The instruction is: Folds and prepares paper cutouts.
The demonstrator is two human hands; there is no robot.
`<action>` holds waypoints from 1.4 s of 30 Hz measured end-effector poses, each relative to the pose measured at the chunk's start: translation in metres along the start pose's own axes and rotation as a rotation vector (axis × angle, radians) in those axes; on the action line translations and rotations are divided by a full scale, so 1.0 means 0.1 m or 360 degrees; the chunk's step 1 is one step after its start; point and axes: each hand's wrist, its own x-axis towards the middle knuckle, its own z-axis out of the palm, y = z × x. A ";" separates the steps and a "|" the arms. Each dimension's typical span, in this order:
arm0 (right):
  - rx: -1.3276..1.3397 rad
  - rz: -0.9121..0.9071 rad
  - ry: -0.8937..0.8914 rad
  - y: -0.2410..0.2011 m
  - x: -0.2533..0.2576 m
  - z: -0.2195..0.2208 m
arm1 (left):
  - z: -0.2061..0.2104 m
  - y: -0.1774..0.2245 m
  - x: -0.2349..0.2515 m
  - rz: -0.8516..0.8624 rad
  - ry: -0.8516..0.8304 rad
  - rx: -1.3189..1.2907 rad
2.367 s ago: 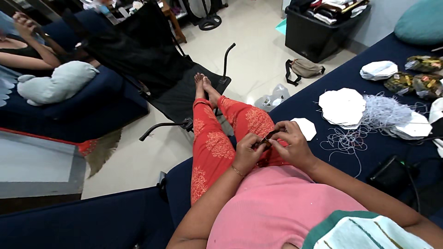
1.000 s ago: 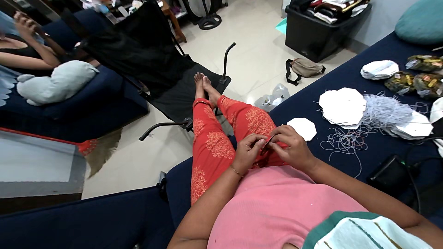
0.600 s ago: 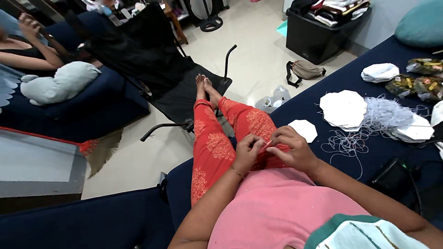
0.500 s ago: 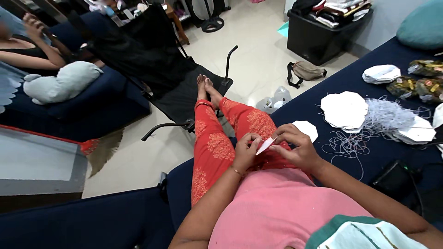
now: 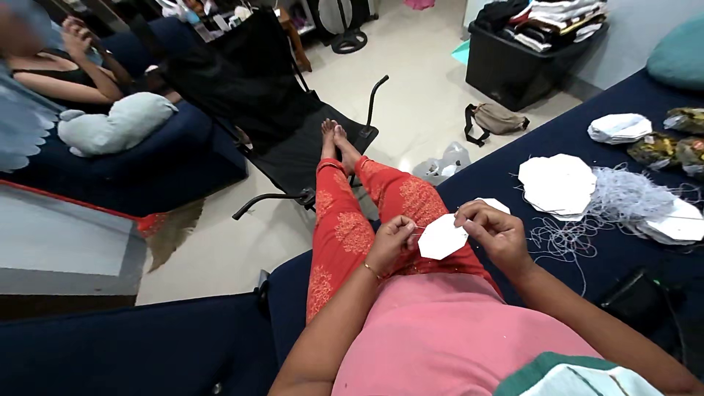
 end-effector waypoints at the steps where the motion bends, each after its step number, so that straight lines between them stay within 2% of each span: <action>1: 0.0019 0.0026 0.0000 0.03 -0.01 -0.01 | -0.02 0.00 0.00 0.0038 0.0029 0.0040; 5: 0.0051 0.0267 -0.0083 0.23 -0.12 -0.02 | -0.06 0.03 0.00 0.0188 0.0122 0.0355; 8: -0.0357 0.0398 -0.0245 0.29 -0.20 0.03 | -0.06 0.08 -0.04 0.0186 0.0068 0.0684; 13: -0.0802 0.0297 -0.0393 0.31 -0.25 0.23 | 0.00 0.09 -0.03 0.0069 -0.0015 0.0865; 22: -0.0875 0.0302 -0.0400 0.36 -0.28 0.36 | 0.06 0.06 -0.04 0.0036 -0.0066 0.0790; 29: -0.0878 0.0422 -0.0597 0.39 -0.32 0.32 | 0.03 0.21 -0.11 -0.0003 0.0010 0.0173; 33: -0.0883 0.0417 -0.0644 0.37 -0.30 0.33 | 0.01 0.27 -0.16 -0.0018 -0.0003 -0.0020; 38: -0.0870 0.0426 -0.0669 0.37 -0.30 0.32 | 0.02 0.26 -0.15 -0.0031 0.0016 -0.0034; 42: -0.0878 0.0423 -0.0664 0.37 -0.30 0.32 | 0.04 0.22 -0.12 -0.0044 0.0147 0.0081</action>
